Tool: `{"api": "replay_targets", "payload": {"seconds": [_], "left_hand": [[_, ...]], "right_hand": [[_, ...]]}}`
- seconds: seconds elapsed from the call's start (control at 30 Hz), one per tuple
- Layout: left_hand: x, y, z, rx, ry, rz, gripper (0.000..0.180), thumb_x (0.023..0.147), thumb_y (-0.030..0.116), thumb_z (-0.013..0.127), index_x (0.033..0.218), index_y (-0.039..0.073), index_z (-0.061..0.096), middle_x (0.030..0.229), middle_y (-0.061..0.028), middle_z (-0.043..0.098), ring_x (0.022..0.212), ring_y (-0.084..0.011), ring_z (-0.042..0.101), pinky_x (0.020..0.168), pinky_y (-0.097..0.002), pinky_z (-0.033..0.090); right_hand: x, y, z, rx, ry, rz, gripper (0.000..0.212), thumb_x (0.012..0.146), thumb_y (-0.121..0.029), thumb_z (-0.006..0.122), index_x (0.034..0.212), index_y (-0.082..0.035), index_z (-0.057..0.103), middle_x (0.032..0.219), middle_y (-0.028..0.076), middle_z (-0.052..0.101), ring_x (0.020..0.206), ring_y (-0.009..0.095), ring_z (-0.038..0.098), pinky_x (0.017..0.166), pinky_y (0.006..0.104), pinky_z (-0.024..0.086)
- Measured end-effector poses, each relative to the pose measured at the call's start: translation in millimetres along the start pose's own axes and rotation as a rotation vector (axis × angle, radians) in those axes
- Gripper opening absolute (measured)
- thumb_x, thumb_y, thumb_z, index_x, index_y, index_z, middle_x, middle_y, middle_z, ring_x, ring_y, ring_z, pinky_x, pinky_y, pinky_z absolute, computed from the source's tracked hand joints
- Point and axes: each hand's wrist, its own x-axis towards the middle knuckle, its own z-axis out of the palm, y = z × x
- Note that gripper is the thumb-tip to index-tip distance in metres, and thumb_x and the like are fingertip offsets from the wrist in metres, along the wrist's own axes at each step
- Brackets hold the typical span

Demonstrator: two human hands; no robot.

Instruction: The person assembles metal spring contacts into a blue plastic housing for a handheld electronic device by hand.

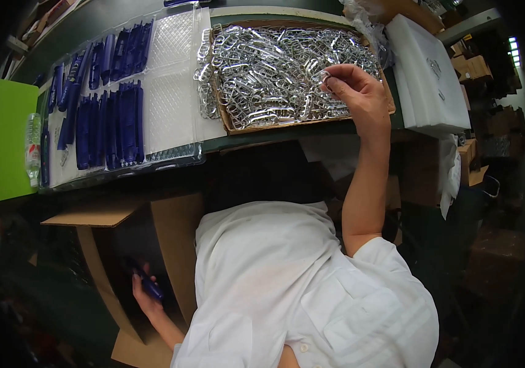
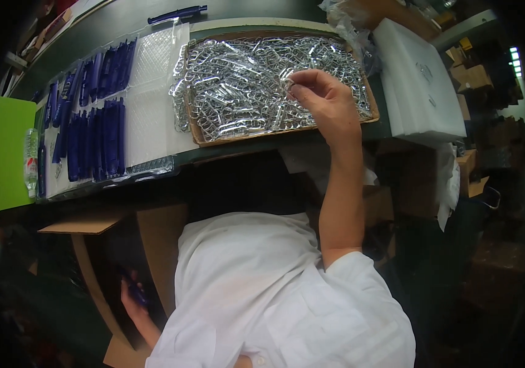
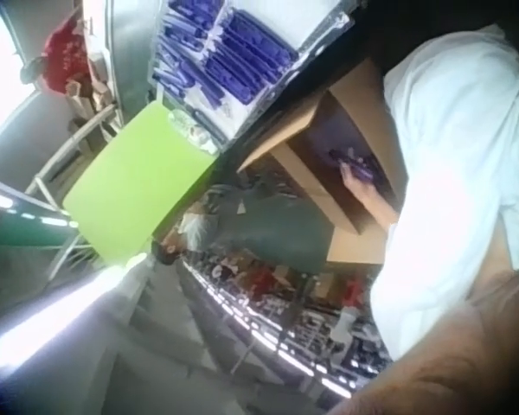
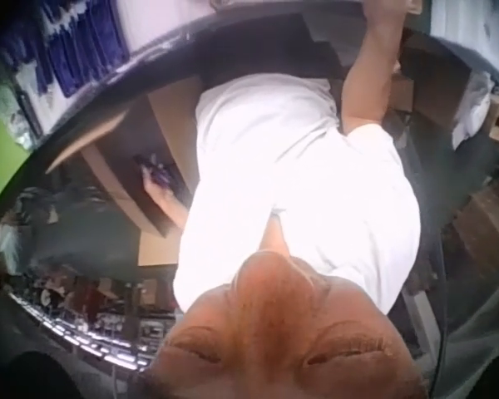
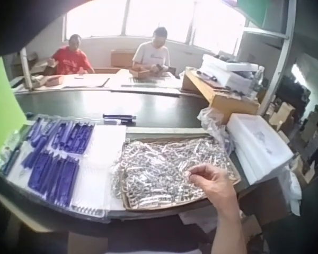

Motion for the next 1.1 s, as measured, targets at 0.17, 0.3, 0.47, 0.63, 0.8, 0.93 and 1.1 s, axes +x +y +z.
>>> {"api": "replay_targets", "payload": {"seconds": [0.17, 0.3, 0.47, 0.63, 0.8, 0.93, 1.1], "left_hand": [[-46.9, 21.3, 79.9, -0.116, 0.051, 0.100, 0.052, 0.113, 0.042, 0.051, 0.154, 0.010, 0.050, 0.123, -0.0099, 0.071, 0.085, -0.0086, 0.065, 0.064, -0.0208, 0.054], [-78.2, 50.1, 166.8, -0.238, -0.086, 0.111, 0.056, 0.115, 0.048, 0.041, 0.155, 0.009, 0.047, 0.095, -0.0051, 0.068, 0.062, -0.0107, 0.061, 0.051, -0.0225, 0.050], [-76.5, 50.3, 251.5, -0.086, -0.640, -0.123, 0.060, 0.114, 0.054, 0.034, 0.135, 0.004, 0.059, 0.072, -0.0097, 0.063, 0.047, -0.0151, 0.056, 0.043, -0.0259, 0.046], [-90.7, 64.5, 343.8, -0.020, -1.108, -0.125, 0.049, 0.102, 0.035, 0.053, 0.138, 0.002, 0.052, 0.099, -0.0191, 0.063, 0.059, -0.0177, 0.063, 0.056, -0.0285, 0.053], [-113.8, 75.1, 382.4, 0.228, -1.239, -0.049, 0.046, 0.105, 0.012, 0.048, 0.149, 0.000, 0.049, 0.108, -0.0130, 0.066, 0.073, -0.0119, 0.062, 0.067, -0.0267, 0.053], [-118.8, 70.5, 384.1, 0.273, -1.248, -0.056, 0.044, 0.107, 0.003, 0.045, 0.151, 0.000, 0.049, 0.107, -0.0098, 0.069, 0.074, -0.0081, 0.059, 0.067, -0.0247, 0.050], [-118.6, 64.0, 385.1, 0.274, -1.253, -0.066, 0.043, 0.107, 0.003, 0.047, 0.149, -0.001, 0.051, 0.103, -0.0085, 0.070, 0.070, -0.0072, 0.057, 0.064, -0.0235, 0.049]], "right_hand": [[-31.9, -23.7, -6.2, -0.024, 0.081, 0.098, 0.017, 0.101, -0.007, 0.071, 0.118, -0.005, 0.076, 0.096, 0.000, 0.075, 0.086, 0.007, 0.071, 0.067, 0.0187, 0.052], [-51.6, -9.7, -20.5, -0.080, 0.011, -0.190, 0.020, 0.102, 0.001, 0.067, 0.118, -0.003, 0.077, 0.098, -0.002, 0.069, 0.084, 0.006, 0.061, 0.072, 0.0182, 0.048], [-83.9, -24.3, -25.8, 0.148, 0.068, -0.114, 0.022, 0.098, 0.009, 0.066, 0.114, 0.001, 0.077, 0.108, 0.009, 0.075, 0.096, 0.013, 0.070, 0.086, 0.0251, 0.057], [-104.9, -26.0, -30.0, 0.255, 0.060, -0.192, 0.026, 0.094, 0.015, 0.065, 0.114, 0.003, 0.076, 0.111, 0.014, 0.074, 0.099, 0.017, 0.070, 0.086, 0.0274, 0.059], [-132.0, -45.3, -26.0, 0.046, 0.034, -0.349, 0.027, 0.087, 0.018, 0.069, 0.108, 0.003, 0.077, 0.104, 0.014, 0.073, 0.093, 0.016, 0.070, 0.080, 0.0258, 0.057], [-145.9, -59.6, -8.3, 0.023, 0.004, -0.252, 0.027, 0.083, 0.014, 0.076, 0.107, 0.001, 0.076, 0.098, 0.011, 0.072, 0.085, 0.018, 0.070, 0.074, 0.0276, 0.056], [-146.0, -61.4, 9.6, -0.132, -0.053, -0.270, 0.022, 0.079, 0.011, 0.081, 0.096, 0.000, 0.073, 0.117, 0.017, 0.070, 0.103, 0.027, 0.070, 0.083, 0.0339, 0.057]]}}
